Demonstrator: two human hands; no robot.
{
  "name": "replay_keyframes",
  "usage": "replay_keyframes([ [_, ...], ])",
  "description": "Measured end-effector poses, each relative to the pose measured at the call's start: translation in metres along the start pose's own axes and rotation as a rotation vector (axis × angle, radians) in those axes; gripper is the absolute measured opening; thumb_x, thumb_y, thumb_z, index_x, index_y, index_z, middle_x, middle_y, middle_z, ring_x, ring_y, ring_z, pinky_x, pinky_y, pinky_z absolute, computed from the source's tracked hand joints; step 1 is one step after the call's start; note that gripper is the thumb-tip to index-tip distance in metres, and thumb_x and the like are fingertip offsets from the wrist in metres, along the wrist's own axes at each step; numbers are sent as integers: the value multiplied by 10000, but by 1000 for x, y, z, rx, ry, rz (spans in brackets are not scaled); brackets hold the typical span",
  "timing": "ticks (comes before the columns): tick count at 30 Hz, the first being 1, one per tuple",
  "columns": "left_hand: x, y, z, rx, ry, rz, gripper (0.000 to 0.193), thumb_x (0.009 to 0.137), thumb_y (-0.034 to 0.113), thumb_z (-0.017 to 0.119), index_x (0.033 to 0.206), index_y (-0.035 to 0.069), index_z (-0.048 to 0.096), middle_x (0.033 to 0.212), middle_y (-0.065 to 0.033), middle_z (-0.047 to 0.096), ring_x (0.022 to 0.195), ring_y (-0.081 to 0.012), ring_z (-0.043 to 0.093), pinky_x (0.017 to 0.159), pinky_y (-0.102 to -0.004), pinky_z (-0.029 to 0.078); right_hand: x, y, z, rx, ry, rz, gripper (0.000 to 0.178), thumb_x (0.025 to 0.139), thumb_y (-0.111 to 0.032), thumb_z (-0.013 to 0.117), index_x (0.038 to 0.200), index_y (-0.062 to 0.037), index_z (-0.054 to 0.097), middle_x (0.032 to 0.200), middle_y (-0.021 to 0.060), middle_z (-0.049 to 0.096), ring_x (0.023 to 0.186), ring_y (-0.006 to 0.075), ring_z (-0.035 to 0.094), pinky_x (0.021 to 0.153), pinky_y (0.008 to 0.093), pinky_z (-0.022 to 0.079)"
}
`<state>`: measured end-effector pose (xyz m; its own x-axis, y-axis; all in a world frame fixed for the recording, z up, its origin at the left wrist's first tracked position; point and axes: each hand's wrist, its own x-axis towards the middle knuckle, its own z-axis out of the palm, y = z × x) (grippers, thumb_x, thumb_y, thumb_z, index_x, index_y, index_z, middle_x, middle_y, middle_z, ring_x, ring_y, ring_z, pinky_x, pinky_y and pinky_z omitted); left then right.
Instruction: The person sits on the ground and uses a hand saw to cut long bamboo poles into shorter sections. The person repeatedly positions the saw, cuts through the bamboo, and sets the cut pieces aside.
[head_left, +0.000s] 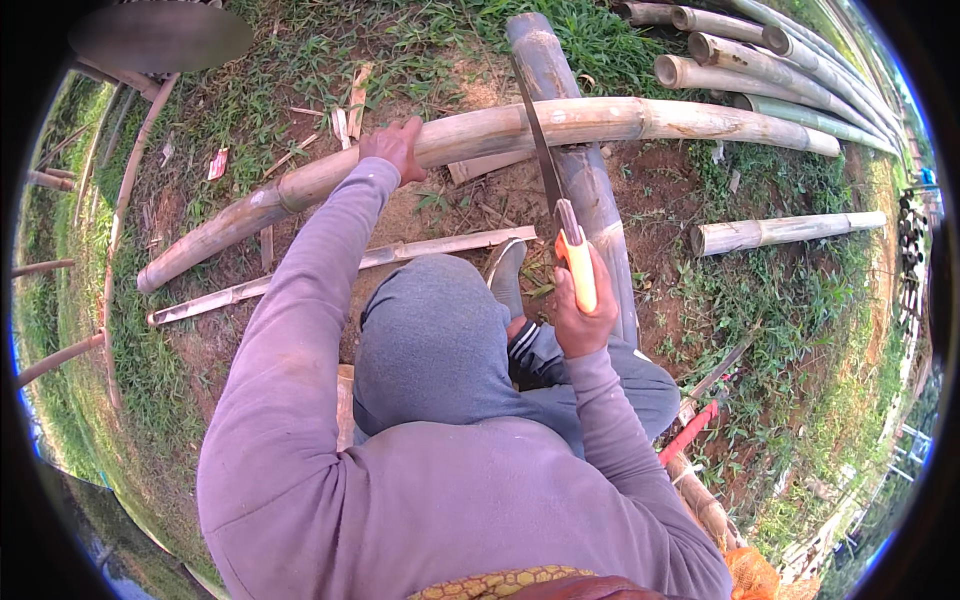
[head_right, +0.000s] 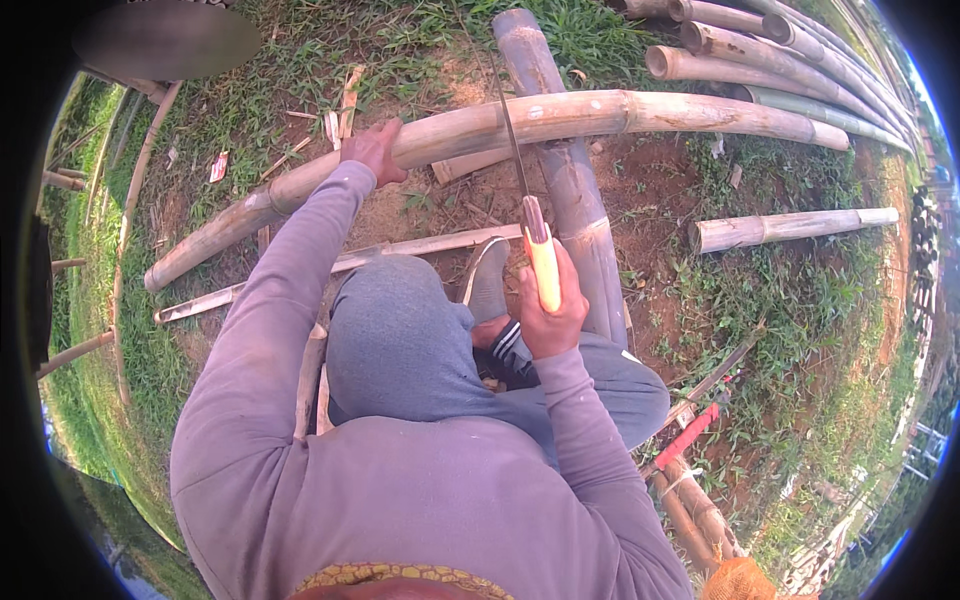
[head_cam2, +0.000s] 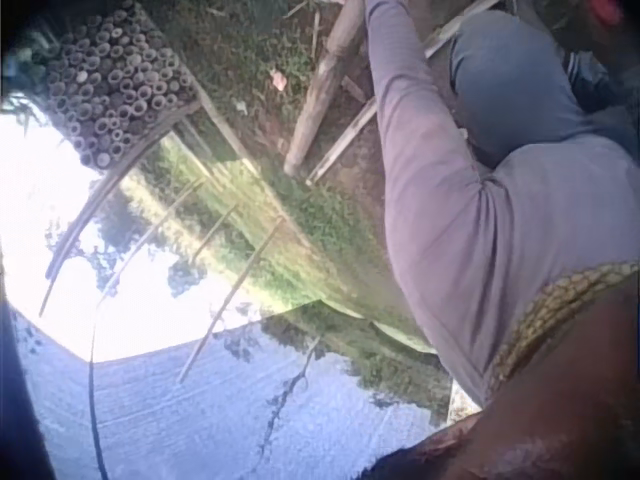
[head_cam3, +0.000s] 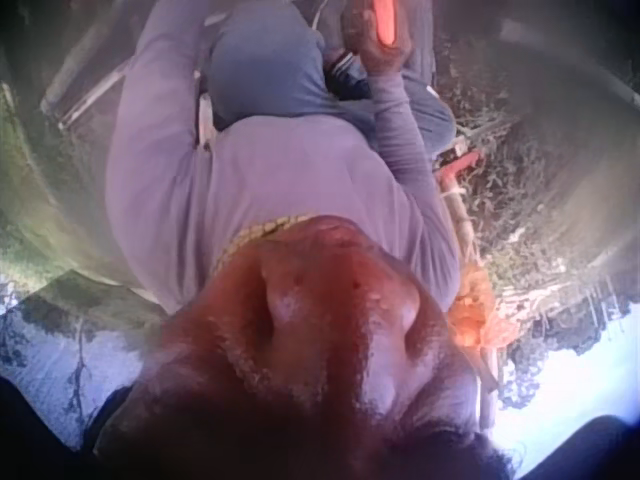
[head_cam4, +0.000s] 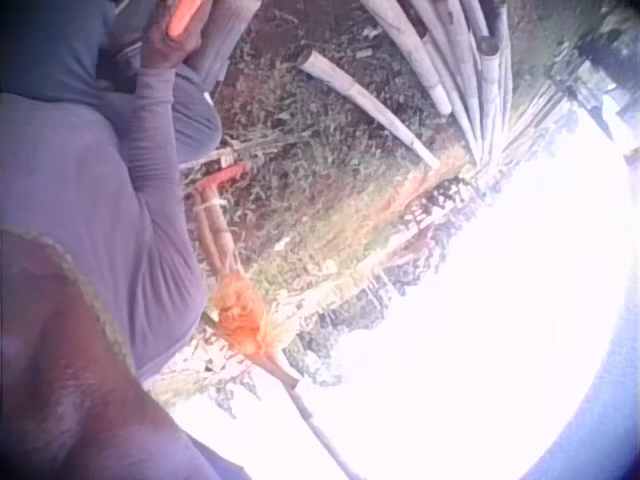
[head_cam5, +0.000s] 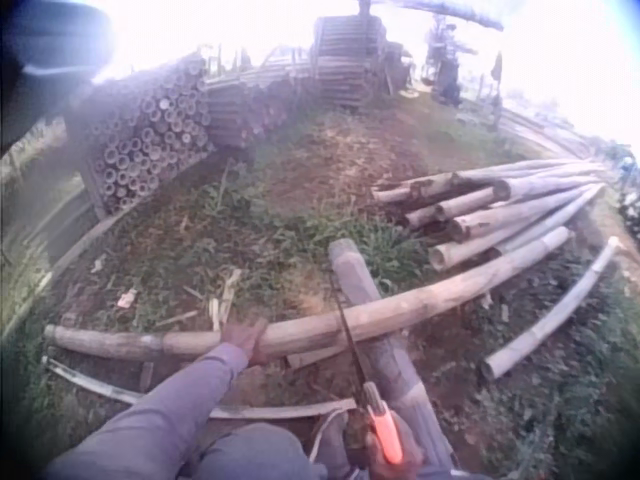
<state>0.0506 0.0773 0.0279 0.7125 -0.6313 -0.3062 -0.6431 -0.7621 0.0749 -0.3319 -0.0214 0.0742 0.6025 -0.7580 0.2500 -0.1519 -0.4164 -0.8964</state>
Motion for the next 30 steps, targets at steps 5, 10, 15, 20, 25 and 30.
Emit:
replay_keyframes([
  [5, -5, 1, 11, 19, 60, 42, 855, 697, 411, 961, 1410, 211, 533, 1302, -136, 699, 1204, -407, 720, 1005, -560, 549, -71, -14, -35, 82, -29, 51, 558, 1029, -68, 738, 1513, 117, 529, 1393, 258, 724, 1249, 312, 748, 1083, 414, 587],
  [10, 1, 16, 7, 5, 62, 59, 856, 704, 411, 961, 1415, 209, 530, 1309, -129, 696, 1218, -407, 715, 1010, -568, 544, 106, 8, 58, -68, 41, -109, 460, 1038, -118, 769, 1446, 44, 634, 1342, 173, 739, 1142, 223, 735, 965, 348, 591],
  [15, 4, 4, -9, -23, -13, 5, 824, 741, 420, 973, 1411, 205, 543, 1387, -117, 690, 1323, -408, 669, 1116, -620, 483, 54, 10, 28, -108, -12, -123, 556, 991, -124, 814, 1476, 49, 603, 1344, 230, 744, 1152, 315, 780, 966, 404, 620],
  [20, -5, 8, 4, -14, -24, 4, 844, 732, 432, 980, 1416, 203, 542, 1390, -120, 690, 1322, -414, 669, 1115, -623, 485, -88, -13, -50, -9, -72, 21, 560, 1044, -83, 730, 1524, 116, 520, 1394, 248, 717, 1236, 295, 742, 1051, 403, 599],
  [25, 0, 15, -2, -21, -6, 20, 859, 725, 448, 987, 1421, 207, 545, 1400, -112, 691, 1333, -406, 664, 1116, -627, 485, 67, 23, 40, -53, 24, -115, 533, 1008, -91, 794, 1475, 70, 592, 1322, 207, 760, 1161, 270, 768, 999, 372, 604],
  [30, 0, 8, -11, -33, -65, 11, 863, 719, 468, 997, 1413, 208, 553, 1405, -107, 693, 1340, -394, 664, 1110, -620, 493, 87, 11, 49, -73, 9, -95, 526, 996, -83, 802, 1463, 62, 609, 1304, 198, 763, 1139, 267, 771, 977, 368, 609],
])
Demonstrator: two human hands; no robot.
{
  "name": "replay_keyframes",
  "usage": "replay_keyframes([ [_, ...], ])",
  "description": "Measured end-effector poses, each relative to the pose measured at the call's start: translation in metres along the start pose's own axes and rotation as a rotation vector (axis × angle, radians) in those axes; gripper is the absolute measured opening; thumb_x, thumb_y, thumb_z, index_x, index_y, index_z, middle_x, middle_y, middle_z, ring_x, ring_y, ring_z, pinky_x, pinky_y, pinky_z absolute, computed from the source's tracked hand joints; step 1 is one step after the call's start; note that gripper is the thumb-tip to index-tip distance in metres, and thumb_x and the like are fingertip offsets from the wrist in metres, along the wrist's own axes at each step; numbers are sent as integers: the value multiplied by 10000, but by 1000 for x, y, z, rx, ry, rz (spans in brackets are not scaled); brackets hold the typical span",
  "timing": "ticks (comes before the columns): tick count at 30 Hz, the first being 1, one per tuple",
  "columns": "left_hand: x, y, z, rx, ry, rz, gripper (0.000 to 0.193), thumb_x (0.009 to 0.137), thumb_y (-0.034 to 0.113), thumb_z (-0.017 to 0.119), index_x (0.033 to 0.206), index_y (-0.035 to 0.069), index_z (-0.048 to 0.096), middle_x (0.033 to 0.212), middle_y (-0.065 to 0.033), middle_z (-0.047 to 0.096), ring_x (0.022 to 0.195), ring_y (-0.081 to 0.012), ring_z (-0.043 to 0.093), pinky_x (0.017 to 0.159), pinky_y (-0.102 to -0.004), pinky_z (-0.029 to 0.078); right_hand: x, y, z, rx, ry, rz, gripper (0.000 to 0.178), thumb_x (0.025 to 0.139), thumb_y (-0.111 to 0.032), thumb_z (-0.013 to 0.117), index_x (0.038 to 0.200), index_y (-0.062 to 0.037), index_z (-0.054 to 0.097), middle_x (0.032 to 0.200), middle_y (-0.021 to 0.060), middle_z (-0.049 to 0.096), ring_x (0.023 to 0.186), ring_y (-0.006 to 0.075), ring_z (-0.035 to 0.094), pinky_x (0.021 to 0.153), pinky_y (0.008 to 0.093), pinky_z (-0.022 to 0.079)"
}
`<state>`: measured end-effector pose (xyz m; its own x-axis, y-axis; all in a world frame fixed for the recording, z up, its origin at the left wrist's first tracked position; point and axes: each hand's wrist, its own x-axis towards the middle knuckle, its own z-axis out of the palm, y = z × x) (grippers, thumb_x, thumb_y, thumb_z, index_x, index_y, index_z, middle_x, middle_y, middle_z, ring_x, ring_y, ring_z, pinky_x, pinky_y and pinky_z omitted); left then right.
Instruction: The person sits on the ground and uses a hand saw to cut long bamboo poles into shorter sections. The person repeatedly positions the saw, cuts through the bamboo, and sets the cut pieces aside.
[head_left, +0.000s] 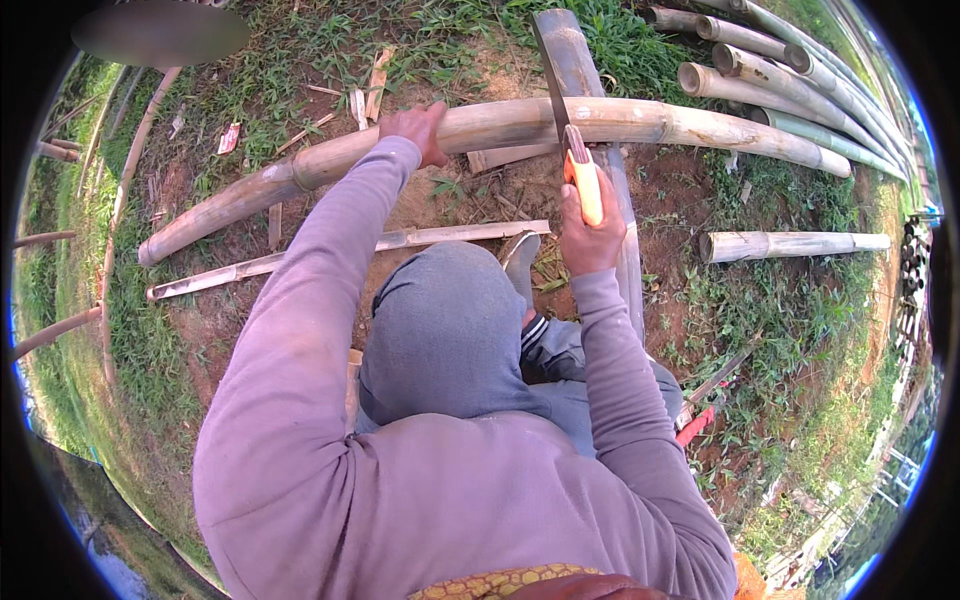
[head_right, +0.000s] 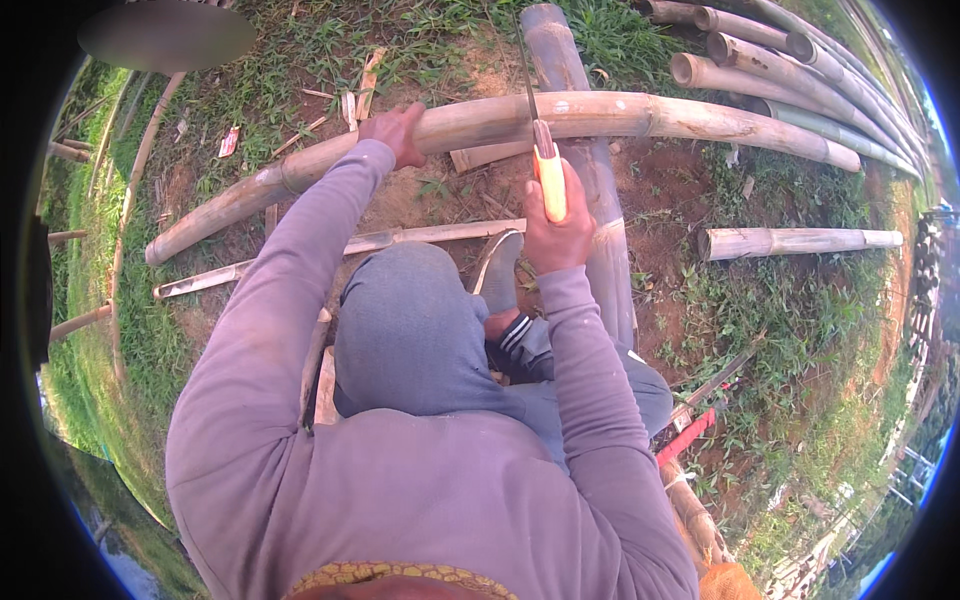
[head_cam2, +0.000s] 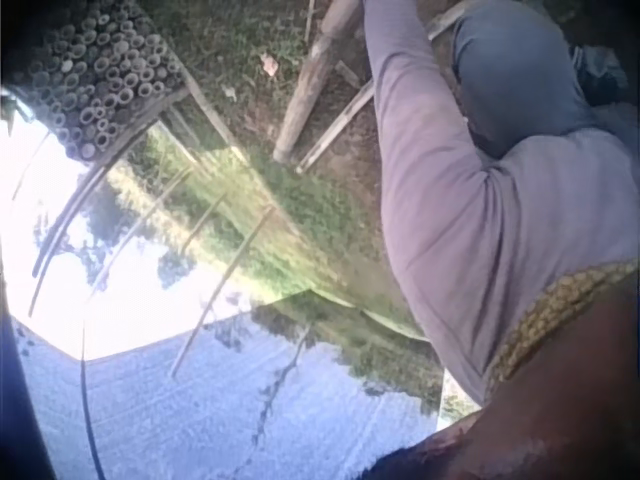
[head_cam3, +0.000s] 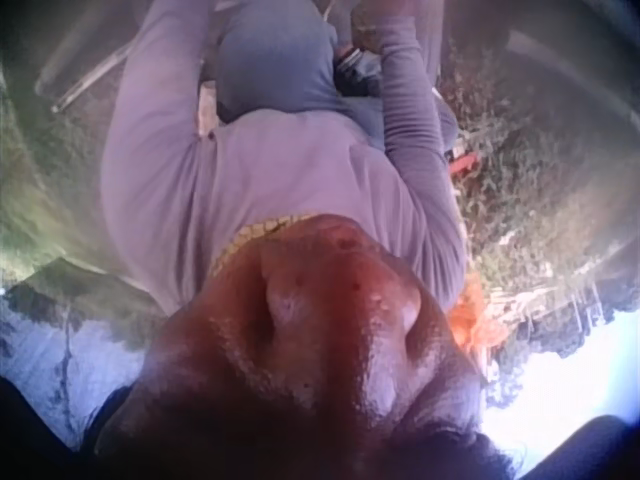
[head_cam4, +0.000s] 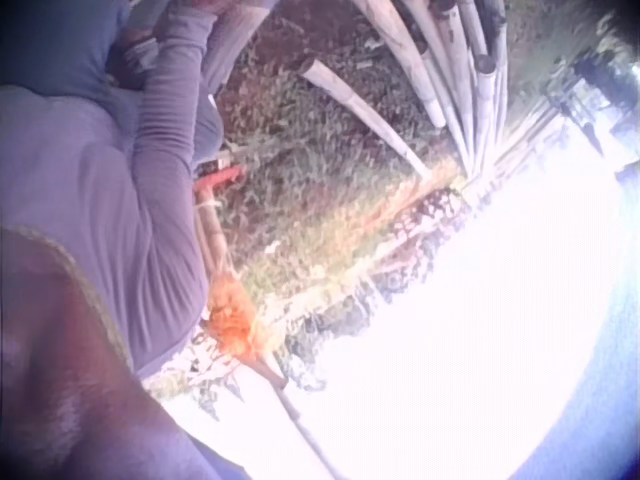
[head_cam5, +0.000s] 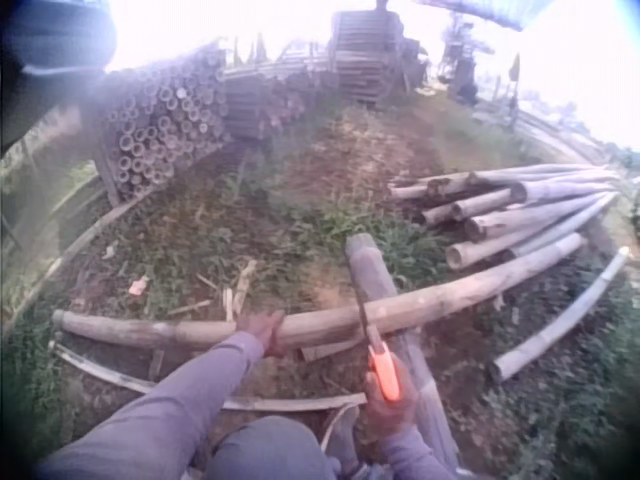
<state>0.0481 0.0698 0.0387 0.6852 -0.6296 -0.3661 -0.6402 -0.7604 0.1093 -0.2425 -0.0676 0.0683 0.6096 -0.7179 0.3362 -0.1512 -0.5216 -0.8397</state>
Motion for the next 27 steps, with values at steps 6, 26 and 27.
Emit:
replay_keyframes([
  [6, 1, -8, 11, 34, 50, 38, 883, 708, 411, 957, 1450, 200, 526, 1338, -128, 700, 1257, -408, 697, 1048, -552, 545, -174, -28, -95, 142, -83, 102, 590, 1072, -106, 720, 1575, 84, 477, 1391, 224, 712, 1238, 271, 718, 992, 348, 616],
  [26, 4, -7, 8, 36, 33, 12, 835, 726, 473, 976, 1398, 201, 563, 1372, -117, 706, 1290, -400, 696, 1059, -580, 548, -105, 3, -51, 49, -33, 18, 558, 1030, -111, 772, 1507, 79, 554, 1346, 208, 746, 1191, 263, 759, 1010, 377, 605],
  [27, 3, 0, 7, 39, 46, 26, 831, 726, 467, 977, 1396, 199, 565, 1368, -118, 708, 1287, -402, 697, 1054, -579, 551, -56, 12, -29, -75, -28, -56, 559, 999, -84, 795, 1493, 61, 576, 1333, 206, 757, 1162, 249, 779, 980, 375, 618],
])
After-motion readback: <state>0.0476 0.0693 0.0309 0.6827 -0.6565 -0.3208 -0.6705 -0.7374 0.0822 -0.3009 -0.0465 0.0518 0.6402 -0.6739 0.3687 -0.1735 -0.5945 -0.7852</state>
